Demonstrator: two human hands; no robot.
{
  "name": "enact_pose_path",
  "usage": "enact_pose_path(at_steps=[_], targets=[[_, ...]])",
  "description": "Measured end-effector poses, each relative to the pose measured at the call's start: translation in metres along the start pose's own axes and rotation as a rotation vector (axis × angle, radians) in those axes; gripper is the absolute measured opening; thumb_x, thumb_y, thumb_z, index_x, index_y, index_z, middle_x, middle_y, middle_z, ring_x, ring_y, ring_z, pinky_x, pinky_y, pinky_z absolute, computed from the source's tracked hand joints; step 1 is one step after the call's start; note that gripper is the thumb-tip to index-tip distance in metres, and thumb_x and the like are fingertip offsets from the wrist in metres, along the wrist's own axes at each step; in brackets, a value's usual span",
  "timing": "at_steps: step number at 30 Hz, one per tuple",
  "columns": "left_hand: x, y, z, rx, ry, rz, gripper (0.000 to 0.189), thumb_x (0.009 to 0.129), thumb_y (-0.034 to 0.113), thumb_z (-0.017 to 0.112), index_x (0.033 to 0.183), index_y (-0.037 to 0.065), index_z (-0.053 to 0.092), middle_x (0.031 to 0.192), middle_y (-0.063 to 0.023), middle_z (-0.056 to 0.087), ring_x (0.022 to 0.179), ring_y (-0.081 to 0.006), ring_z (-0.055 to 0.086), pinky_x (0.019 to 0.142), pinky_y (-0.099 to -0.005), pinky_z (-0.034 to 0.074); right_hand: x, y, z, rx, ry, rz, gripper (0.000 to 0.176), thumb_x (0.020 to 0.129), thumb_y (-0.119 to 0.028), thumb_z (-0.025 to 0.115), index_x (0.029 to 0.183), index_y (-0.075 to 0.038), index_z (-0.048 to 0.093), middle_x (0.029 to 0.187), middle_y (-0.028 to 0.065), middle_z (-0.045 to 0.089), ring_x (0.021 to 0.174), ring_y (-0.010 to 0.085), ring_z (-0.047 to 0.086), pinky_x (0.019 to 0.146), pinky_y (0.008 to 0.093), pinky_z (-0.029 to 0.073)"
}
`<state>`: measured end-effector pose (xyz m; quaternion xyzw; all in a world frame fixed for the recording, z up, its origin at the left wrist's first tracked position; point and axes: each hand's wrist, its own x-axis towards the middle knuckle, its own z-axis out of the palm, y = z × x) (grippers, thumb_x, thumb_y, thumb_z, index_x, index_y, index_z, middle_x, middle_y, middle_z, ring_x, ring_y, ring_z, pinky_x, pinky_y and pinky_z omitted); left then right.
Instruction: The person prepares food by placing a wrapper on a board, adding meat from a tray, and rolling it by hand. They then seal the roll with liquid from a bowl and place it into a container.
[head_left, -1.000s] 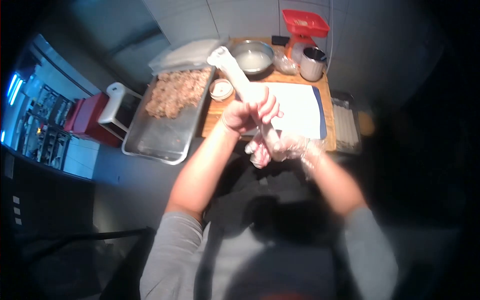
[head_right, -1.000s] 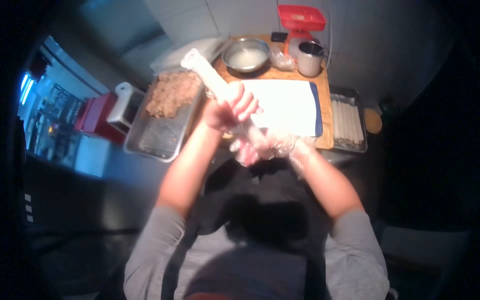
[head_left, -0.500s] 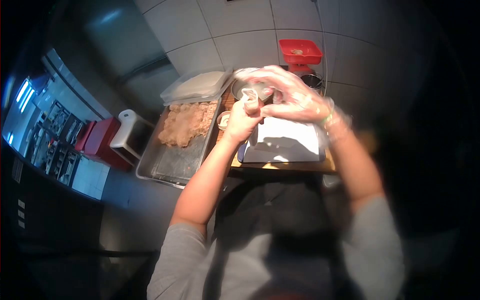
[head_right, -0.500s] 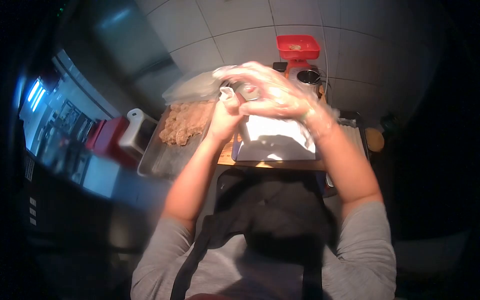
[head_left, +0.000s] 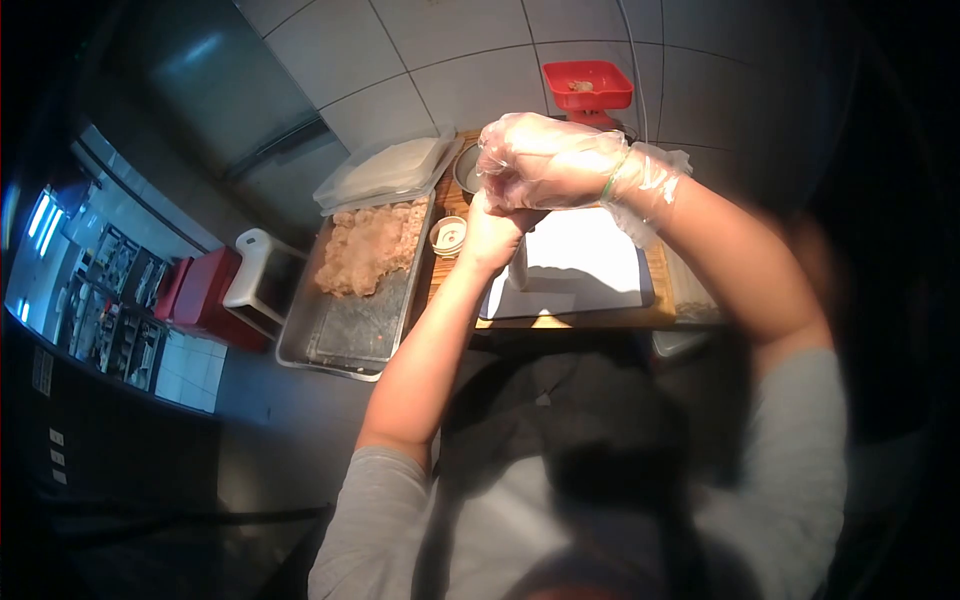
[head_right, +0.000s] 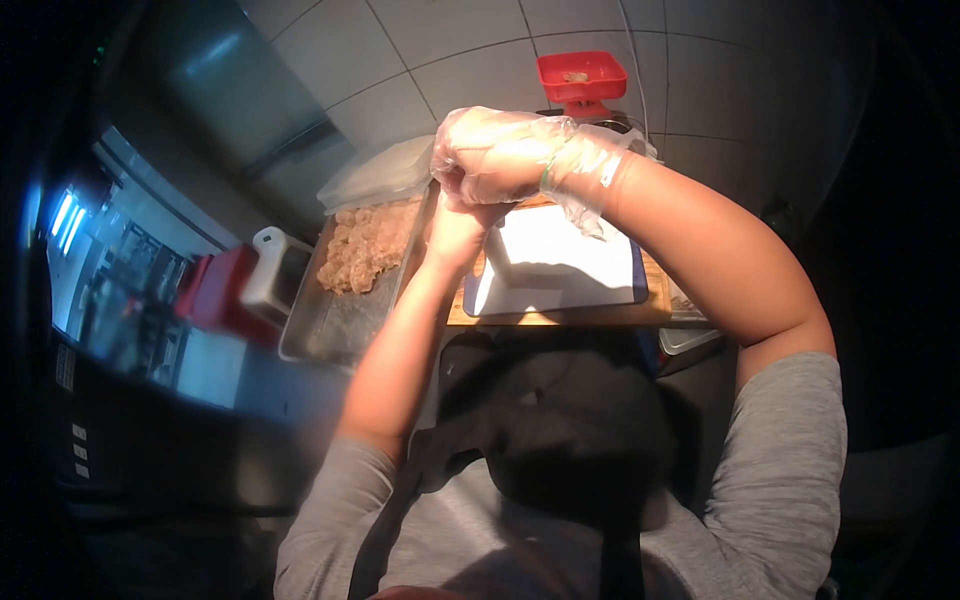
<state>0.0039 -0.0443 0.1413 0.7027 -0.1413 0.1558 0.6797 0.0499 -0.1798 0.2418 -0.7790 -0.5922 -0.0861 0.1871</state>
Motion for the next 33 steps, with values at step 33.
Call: enact_pose_path(at_steps=[33], targets=[[0.016,-0.033,-0.007,0.049,-0.278,0.192,0.026,0.088,0.025,0.068,0.099,0.001,0.068,0.088,-0.0032,0.068,0.082,-0.0104,0.060,0.074,-0.0278,0.049,-0.042,0.021,0.028,-0.184,0.159,-0.124,0.046,0.092,-0.048,0.055,0.085,-0.005,0.070,0.105,0.0117,0.056,0.101,0.0308,0.053,0.087,0.0456,0.042]])
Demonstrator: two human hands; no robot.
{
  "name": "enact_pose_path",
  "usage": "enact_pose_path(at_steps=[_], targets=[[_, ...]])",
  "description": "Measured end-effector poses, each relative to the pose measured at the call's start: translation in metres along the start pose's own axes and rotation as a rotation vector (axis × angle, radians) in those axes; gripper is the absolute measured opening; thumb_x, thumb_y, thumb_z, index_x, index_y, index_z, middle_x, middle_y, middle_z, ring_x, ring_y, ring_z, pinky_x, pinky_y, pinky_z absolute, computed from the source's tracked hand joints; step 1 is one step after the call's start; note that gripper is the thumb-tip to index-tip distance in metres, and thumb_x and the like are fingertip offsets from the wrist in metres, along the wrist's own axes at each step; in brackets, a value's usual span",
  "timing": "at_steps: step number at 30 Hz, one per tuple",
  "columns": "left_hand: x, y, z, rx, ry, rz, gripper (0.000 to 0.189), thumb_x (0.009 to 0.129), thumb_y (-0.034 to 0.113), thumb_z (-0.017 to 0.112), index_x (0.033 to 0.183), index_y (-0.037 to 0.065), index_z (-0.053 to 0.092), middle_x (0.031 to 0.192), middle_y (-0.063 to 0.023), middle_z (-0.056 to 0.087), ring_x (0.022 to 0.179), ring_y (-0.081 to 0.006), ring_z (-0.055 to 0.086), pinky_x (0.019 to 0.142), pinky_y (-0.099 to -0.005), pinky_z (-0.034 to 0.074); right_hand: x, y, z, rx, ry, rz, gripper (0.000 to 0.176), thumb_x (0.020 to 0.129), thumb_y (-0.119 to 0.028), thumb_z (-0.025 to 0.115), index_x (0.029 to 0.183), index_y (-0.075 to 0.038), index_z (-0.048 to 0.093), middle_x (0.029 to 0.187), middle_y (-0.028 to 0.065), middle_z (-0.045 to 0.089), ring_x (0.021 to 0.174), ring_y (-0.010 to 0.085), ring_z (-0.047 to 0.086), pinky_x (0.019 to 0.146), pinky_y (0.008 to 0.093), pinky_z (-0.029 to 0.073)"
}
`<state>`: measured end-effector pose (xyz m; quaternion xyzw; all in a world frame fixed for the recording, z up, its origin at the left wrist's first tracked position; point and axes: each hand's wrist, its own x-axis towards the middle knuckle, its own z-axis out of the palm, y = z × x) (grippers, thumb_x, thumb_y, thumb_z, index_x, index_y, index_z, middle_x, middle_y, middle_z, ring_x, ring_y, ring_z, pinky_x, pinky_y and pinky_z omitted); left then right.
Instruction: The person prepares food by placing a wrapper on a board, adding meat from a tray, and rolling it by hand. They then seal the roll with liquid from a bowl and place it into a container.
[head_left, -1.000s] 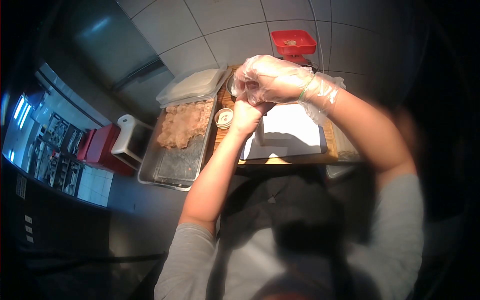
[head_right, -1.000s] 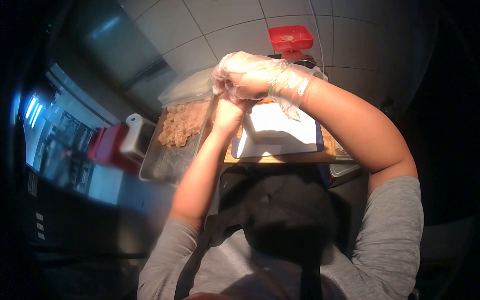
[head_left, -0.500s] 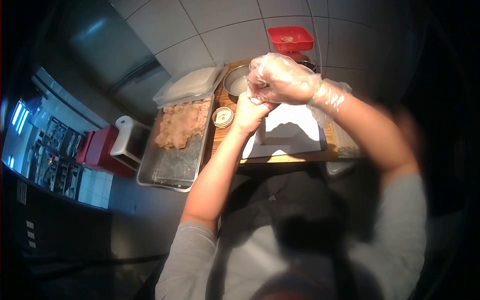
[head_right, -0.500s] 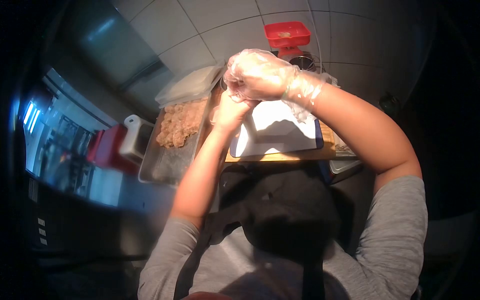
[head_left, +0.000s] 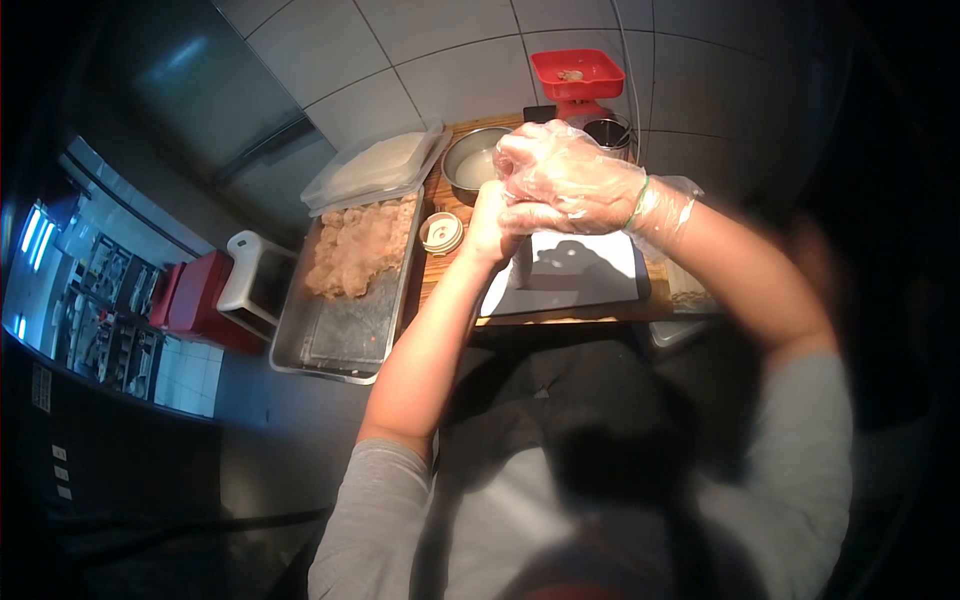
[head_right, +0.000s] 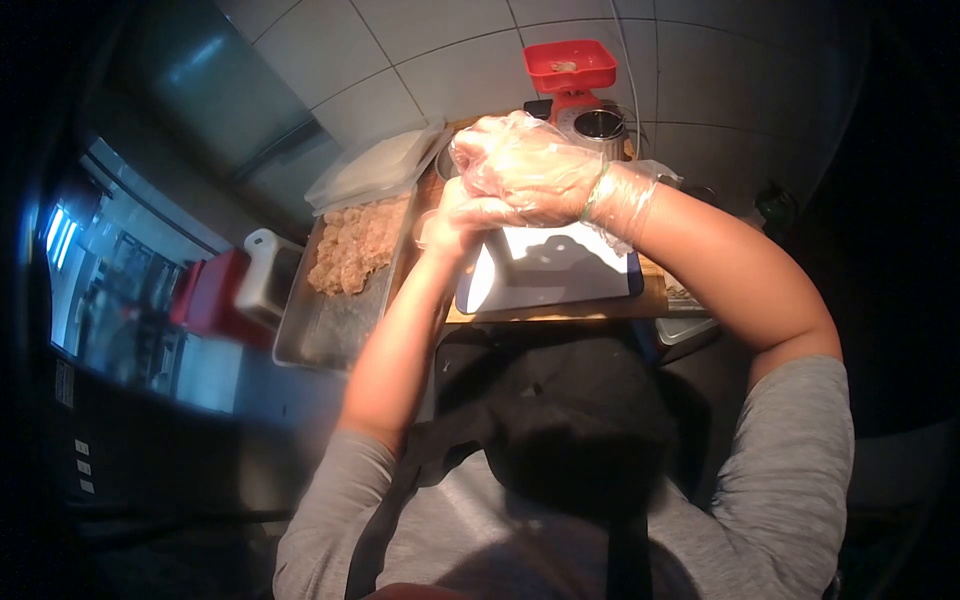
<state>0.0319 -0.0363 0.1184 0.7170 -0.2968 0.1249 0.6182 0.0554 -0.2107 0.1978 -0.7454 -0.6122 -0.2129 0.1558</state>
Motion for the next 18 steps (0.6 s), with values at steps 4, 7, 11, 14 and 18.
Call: enact_pose_path(at_steps=[4,7,11,14,18], targets=[[0.005,0.034,0.005,-0.168,0.061,-0.109,0.018,0.083,0.014,0.075,0.092,0.001,0.066,0.087,-0.0020,0.067,0.084,-0.0084,0.059,0.076,-0.0256,0.049,-0.018,0.001,0.008,0.136,0.284,-0.029,0.044,0.092,-0.045,0.051,0.100,-0.005,0.068,0.108,0.0127,0.058,0.104,0.0313,0.053,0.091,0.0471,0.042],[0.011,0.044,-0.001,0.022,0.119,-0.081,0.030,0.079,0.014,0.081,0.070,0.006,0.053,0.065,0.0064,0.052,0.063,-0.0049,0.048,0.059,-0.0220,0.040,-0.066,-0.018,0.058,0.790,0.620,0.540,0.058,0.100,-0.054,0.035,0.117,-0.003,0.059,0.093,0.0079,0.064,0.093,0.0180,0.060,0.084,0.0358,0.048],[-0.008,0.063,0.024,0.401,-0.009,0.227,0.037,0.070,0.026,0.085,0.071,0.006,0.054,0.066,-0.0026,0.055,0.064,-0.0157,0.055,0.064,-0.0311,0.047,-0.051,-0.059,0.110,1.733,0.515,0.791,0.056,0.099,-0.055,0.040,0.124,-0.006,0.052,0.093,0.0043,0.061,0.080,0.0150,0.060,0.075,0.0307,0.051],[-0.048,0.057,0.036,0.632,-0.242,0.413,0.046,0.065,0.047,0.081,0.081,0.009,0.060,0.100,-0.0049,0.061,0.106,-0.0249,0.057,0.104,-0.0522,0.031,-0.036,-0.061,0.116,1.748,0.663,0.811,0.037,0.100,-0.038,0.047,0.113,-0.003,0.054,0.088,0.0036,0.062,0.074,0.0157,0.060,0.067,0.0288,0.052],[-0.080,0.034,0.016,0.509,0.113,0.311,0.079,0.066,0.053,0.082,0.128,0.011,0.056,0.133,-0.0151,0.050,0.123,-0.0349,0.048,0.108,-0.0499,0.031,-0.033,0.006,0.133,1.692,0.538,0.792,0.028,0.091,-0.015,0.066,0.112,-0.001,0.054,0.090,0.0049,0.062,0.079,0.0163,0.061,0.072,0.0292,0.052]])
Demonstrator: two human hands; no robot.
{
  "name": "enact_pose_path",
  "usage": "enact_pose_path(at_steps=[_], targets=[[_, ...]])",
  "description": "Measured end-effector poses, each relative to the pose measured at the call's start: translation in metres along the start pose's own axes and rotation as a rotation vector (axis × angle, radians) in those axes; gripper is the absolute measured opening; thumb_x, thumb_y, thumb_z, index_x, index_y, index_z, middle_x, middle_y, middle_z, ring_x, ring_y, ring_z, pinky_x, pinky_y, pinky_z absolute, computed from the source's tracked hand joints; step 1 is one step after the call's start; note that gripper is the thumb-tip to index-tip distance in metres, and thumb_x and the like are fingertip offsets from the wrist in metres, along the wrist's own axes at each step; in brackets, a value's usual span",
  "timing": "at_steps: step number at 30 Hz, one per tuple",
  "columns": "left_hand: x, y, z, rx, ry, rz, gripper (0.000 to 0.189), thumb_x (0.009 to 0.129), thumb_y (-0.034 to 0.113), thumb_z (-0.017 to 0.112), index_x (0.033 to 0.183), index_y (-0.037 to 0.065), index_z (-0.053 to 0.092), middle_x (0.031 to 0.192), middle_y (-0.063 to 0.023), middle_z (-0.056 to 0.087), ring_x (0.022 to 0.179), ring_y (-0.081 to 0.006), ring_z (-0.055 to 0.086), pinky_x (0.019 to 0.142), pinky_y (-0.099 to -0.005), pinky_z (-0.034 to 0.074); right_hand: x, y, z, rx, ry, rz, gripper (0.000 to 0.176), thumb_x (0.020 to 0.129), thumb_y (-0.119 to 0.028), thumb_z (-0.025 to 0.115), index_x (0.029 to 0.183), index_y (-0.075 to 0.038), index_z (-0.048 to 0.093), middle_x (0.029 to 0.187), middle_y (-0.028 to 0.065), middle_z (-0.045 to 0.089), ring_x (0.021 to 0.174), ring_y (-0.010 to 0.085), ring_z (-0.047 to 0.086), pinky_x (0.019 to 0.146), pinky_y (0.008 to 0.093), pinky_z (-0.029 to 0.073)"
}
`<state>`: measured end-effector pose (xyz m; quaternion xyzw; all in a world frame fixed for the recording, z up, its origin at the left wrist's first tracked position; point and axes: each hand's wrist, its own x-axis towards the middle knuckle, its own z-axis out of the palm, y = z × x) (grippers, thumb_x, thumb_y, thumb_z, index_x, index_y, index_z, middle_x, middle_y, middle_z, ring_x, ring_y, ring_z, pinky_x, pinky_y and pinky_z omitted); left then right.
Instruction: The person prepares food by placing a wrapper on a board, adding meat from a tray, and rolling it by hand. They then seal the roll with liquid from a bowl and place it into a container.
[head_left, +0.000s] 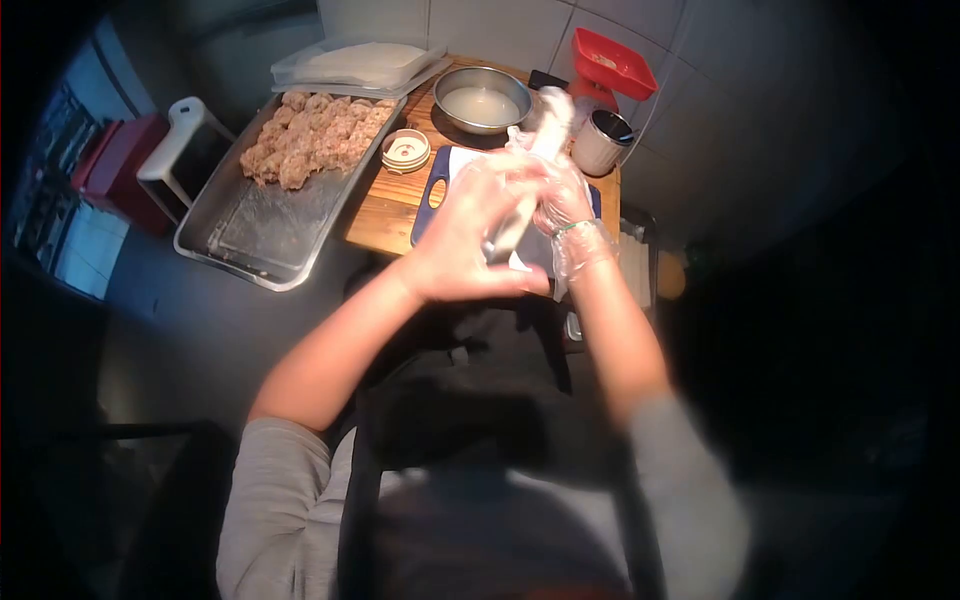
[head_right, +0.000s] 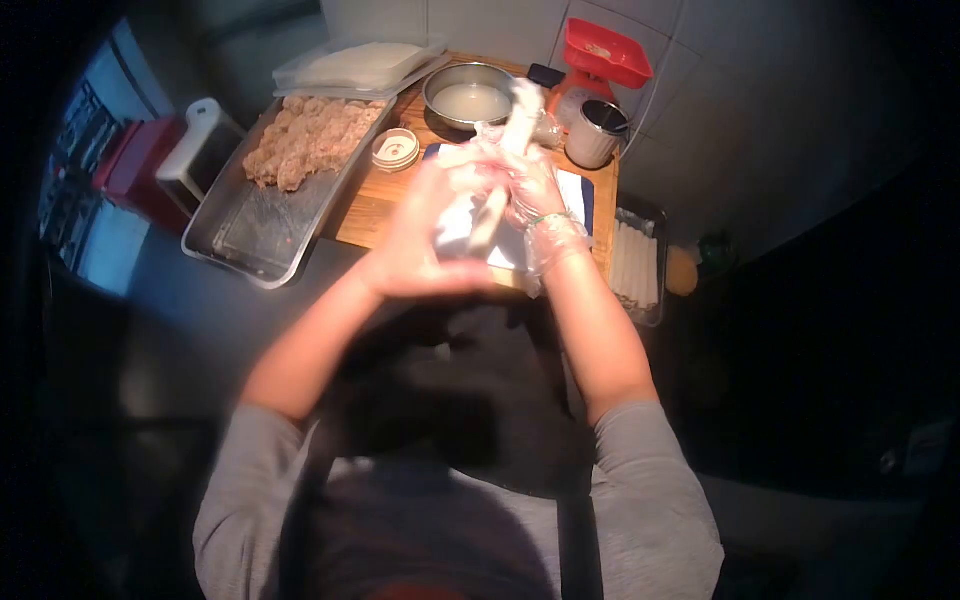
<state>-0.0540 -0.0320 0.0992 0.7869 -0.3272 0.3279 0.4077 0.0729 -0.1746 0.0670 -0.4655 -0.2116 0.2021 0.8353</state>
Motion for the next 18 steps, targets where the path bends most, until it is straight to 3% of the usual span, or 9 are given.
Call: enact_pose_path(at_steps=[1,3,5,9,11,12,14,15,18], targets=[[-0.001,-0.018,-0.001,-0.038,0.123,-0.088,0.082,0.066,0.047,0.084,0.132,0.010,0.052,0.133,-0.0159,0.049,0.124,-0.0339,0.048,0.106,-0.0445,0.035,0.010,0.002,-0.008,-0.142,-0.107,-0.080,0.042,0.087,-0.017,0.071,0.120,0.001,0.053,0.095,0.0047,0.063,0.089,0.0158,0.064,0.082,0.0287,0.052],[0.007,-0.032,0.002,-0.115,0.336,-0.275,0.089,0.062,0.043,0.087,0.134,0.009,0.048,0.129,-0.0166,0.052,0.122,-0.0333,0.049,0.105,-0.0423,0.039,0.006,-0.016,0.020,-0.467,0.003,-0.223,0.033,0.083,-0.013,0.074,0.109,-0.002,0.056,0.088,0.0023,0.062,0.076,0.0131,0.060,0.071,0.0286,0.051],[0.022,-0.054,0.012,-0.124,0.302,-0.297,0.094,0.060,0.042,0.089,0.136,0.007,0.045,0.126,-0.0168,0.053,0.121,-0.0323,0.051,0.104,-0.0423,0.041,0.015,0.010,0.016,-0.648,0.169,-0.501,0.025,0.083,-0.017,0.076,0.099,-0.005,0.059,0.084,0.0028,0.064,0.072,0.0125,0.060,0.065,0.0290,0.049],[0.041,-0.074,0.033,0.044,0.070,-0.477,0.076,0.062,0.041,0.087,0.121,0.002,0.058,0.116,-0.0171,0.059,0.114,-0.0293,0.057,0.099,-0.0386,0.046,-0.009,0.013,-0.011,-0.851,-0.116,-0.306,0.053,0.078,-0.018,0.078,0.123,-0.002,0.054,0.112,0.0095,0.063,0.100,0.0138,0.060,0.086,0.0314,0.050],[0.046,-0.074,0.040,0.028,0.129,-0.524,0.058,0.069,0.039,0.084,0.109,0.004,0.063,0.104,-0.0114,0.064,0.101,-0.0223,0.062,0.087,-0.0356,0.049,-0.022,-0.030,-0.023,-1.231,-0.125,-0.073,0.064,0.076,-0.012,0.074,0.135,-0.004,0.049,0.121,0.0096,0.059,0.113,0.0177,0.057,0.093,0.0334,0.049],[0.049,-0.074,0.043,0.019,0.159,-0.545,0.049,0.072,0.037,0.083,0.104,0.005,0.066,0.098,-0.0086,0.067,0.094,-0.0188,0.064,0.081,-0.0341,0.050,-0.015,-0.039,-0.055,-0.826,-0.184,0.034,0.064,0.077,-0.009,0.069,0.137,-0.005,0.049,0.120,0.0084,0.059,0.111,0.0185,0.057,0.093,0.0326,0.049],[0.055,-0.065,0.047,-0.256,0.172,-0.566,0.048,0.073,0.037,0.082,0.103,0.004,0.065,0.089,-0.0076,0.067,0.086,-0.0170,0.065,0.079,-0.0326,0.051,-0.013,-0.087,-0.043,-0.988,-0.089,-0.232,0.055,0.080,-0.006,0.062,0.134,-0.005,0.053,0.118,0.0084,0.060,0.108,0.0178,0.058,0.093,0.0323,0.049],[0.057,-0.060,0.049,-0.393,0.177,-0.574,0.047,0.074,0.037,0.081,0.103,0.003,0.065,0.085,-0.0072,0.068,0.082,-0.0161,0.065,0.077,-0.0319,0.051,-0.016,-0.109,-0.016,-0.892,-0.058,-0.206,0.052,0.081,-0.009,0.062,0.132,-0.005,0.056,0.119,0.0083,0.060,0.108,0.0181,0.058,0.092,0.0328,0.049],[0.064,-0.048,0.046,-0.312,0.028,-0.618,0.041,0.081,0.032,0.075,0.109,0.005,0.065,0.097,-0.0116,0.070,0.092,-0.0205,0.067,0.083,-0.0340,0.052,-0.012,-0.147,0.040,-1.194,-0.315,-0.262,0.042,0.081,-0.014,0.065,0.121,-0.002,0.063,0.107,0.0124,0.065,0.093,0.0193,0.064,0.083,0.0325,0.052]])
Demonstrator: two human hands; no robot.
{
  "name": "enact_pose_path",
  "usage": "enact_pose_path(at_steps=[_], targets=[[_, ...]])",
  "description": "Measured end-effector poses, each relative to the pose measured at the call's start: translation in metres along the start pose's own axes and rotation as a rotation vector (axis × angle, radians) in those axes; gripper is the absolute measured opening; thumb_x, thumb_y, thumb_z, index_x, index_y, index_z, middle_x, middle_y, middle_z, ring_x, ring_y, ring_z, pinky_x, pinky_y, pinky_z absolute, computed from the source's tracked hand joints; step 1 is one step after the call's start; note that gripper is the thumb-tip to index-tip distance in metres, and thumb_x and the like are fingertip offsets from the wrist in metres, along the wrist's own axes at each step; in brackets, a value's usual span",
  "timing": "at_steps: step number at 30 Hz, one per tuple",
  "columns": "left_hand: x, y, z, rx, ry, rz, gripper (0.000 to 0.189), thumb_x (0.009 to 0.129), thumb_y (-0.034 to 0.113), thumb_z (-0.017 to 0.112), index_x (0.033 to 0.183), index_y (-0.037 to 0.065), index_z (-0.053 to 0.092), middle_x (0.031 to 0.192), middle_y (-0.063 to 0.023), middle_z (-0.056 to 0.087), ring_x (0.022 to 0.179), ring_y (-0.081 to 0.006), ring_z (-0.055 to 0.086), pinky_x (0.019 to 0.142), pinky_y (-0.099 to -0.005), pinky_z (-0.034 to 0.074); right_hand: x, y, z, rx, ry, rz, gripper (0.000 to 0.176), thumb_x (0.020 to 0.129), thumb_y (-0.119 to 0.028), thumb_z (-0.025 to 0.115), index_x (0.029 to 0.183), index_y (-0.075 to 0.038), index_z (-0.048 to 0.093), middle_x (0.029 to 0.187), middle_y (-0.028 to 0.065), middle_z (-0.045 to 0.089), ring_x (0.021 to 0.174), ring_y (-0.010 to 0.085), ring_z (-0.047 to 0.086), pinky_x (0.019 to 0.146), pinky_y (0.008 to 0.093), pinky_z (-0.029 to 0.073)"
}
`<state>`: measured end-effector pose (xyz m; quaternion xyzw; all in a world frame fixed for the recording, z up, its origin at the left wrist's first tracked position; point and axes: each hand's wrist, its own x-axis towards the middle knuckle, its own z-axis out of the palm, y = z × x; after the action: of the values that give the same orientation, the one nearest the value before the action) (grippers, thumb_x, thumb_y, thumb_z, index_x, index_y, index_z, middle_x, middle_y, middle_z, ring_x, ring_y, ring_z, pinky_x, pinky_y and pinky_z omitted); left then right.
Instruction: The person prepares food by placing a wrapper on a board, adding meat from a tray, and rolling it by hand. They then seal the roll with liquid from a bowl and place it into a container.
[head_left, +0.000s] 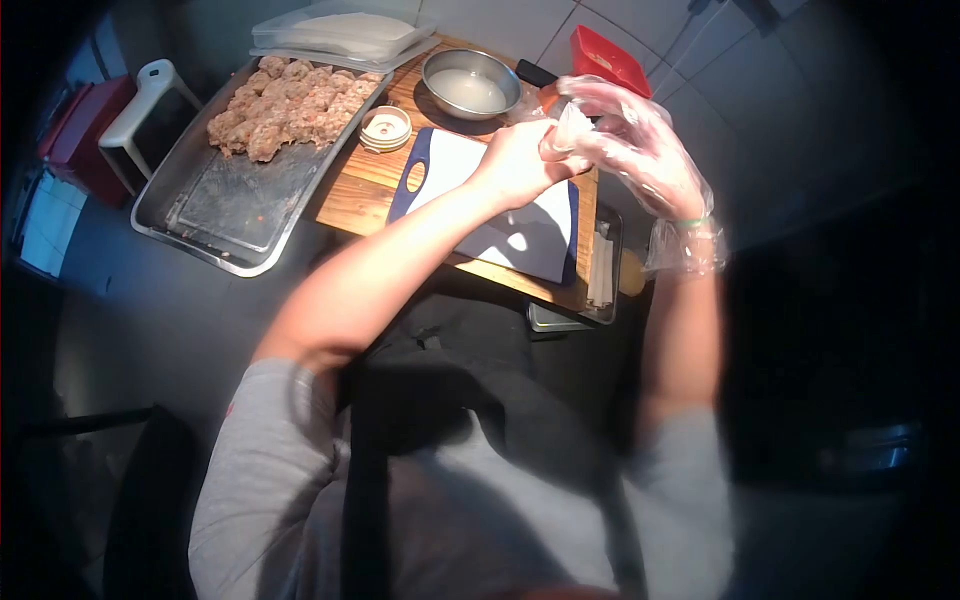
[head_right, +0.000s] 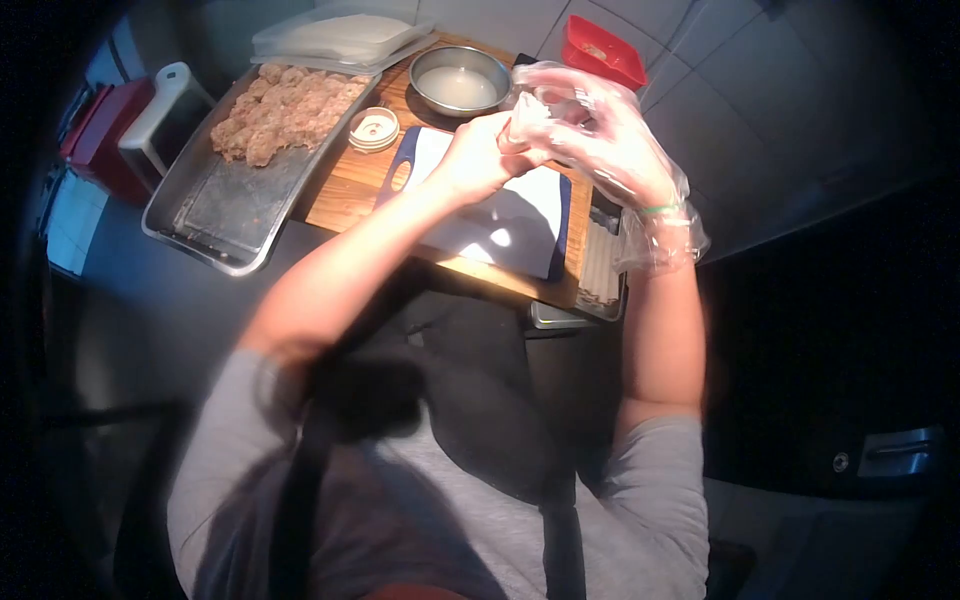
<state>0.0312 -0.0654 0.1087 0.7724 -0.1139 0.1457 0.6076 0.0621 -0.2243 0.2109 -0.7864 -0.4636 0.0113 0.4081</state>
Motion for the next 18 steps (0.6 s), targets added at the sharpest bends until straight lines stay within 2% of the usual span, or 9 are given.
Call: enact_pose_path(at_steps=[1,2,5,6,9,15,18], targets=[[-0.002,0.006,-0.002,0.058,-0.040,-0.040,0.042,0.081,0.031,0.074,0.113,0.006,0.065,0.103,-0.0139,0.071,0.098,-0.0239,0.069,0.087,-0.0357,0.052,0.009,-0.012,-0.001,-0.109,-0.091,-0.032,0.038,0.080,-0.015,0.066,0.116,-0.001,0.065,0.102,0.0135,0.066,0.089,0.0199,0.065,0.081,0.0325,0.053],[0.000,-0.002,0.000,0.040,-0.033,0.006,0.042,0.082,0.034,0.074,0.113,0.008,0.066,0.103,-0.0122,0.072,0.098,-0.0223,0.069,0.086,-0.0356,0.052,0.014,-0.018,0.000,-0.218,-0.185,-0.063,0.035,0.079,-0.016,0.067,0.110,0.000,0.068,0.098,0.0147,0.068,0.085,0.0205,0.067,0.078,0.0325,0.053],[-0.004,-0.007,0.007,-0.115,0.061,0.100,0.040,0.083,0.033,0.075,0.111,0.007,0.067,0.099,-0.0122,0.072,0.096,-0.0227,0.069,0.085,-0.0362,0.053,0.023,-0.024,0.006,-0.294,-0.204,-0.013,0.023,0.076,-0.014,0.068,0.093,0.001,0.070,0.084,0.0160,0.069,0.076,0.0228,0.068,0.072,0.0328,0.054],[-0.004,-0.009,0.007,-0.126,0.050,0.079,0.038,0.083,0.031,0.075,0.111,0.006,0.067,0.099,-0.0122,0.072,0.096,-0.0228,0.069,0.085,-0.0357,0.053,0.024,-0.028,0.007,-0.298,-0.193,-0.043,0.018,0.073,-0.012,0.067,0.086,0.001,0.070,0.081,0.0150,0.069,0.076,0.0238,0.068,0.072,0.0334,0.054],[0.002,-0.010,0.009,-0.199,0.052,0.011,0.037,0.083,0.029,0.075,0.110,0.005,0.067,0.100,-0.0121,0.072,0.096,-0.0218,0.069,0.085,-0.0346,0.053,0.025,-0.023,0.006,-0.366,-0.170,-0.071,0.016,0.074,-0.008,0.066,0.086,0.001,0.070,0.080,0.0149,0.069,0.075,0.0239,0.068,0.072,0.0338,0.054],[0.009,-0.021,0.012,-0.215,0.091,0.103,0.038,0.083,0.028,0.076,0.111,0.005,0.067,0.102,-0.0119,0.072,0.099,-0.0209,0.068,0.088,-0.0339,0.052,0.020,-0.036,0.008,-0.430,-0.185,-0.114,0.013,0.073,-0.005,0.074,0.084,0.000,0.071,0.079,0.0145,0.068,0.075,0.0236,0.068,0.071,0.0335,0.054],[0.011,-0.026,0.015,-0.264,0.035,0.114,0.040,0.081,0.029,0.078,0.111,0.005,0.067,0.102,-0.0118,0.072,0.100,-0.0207,0.068,0.089,-0.0341,0.052,0.023,-0.033,0.007,-0.445,-0.178,-0.045,0.017,0.072,-0.007,0.078,0.086,0.000,0.071,0.078,0.0142,0.068,0.074,0.0243,0.068,0.070,0.0336,0.055]])
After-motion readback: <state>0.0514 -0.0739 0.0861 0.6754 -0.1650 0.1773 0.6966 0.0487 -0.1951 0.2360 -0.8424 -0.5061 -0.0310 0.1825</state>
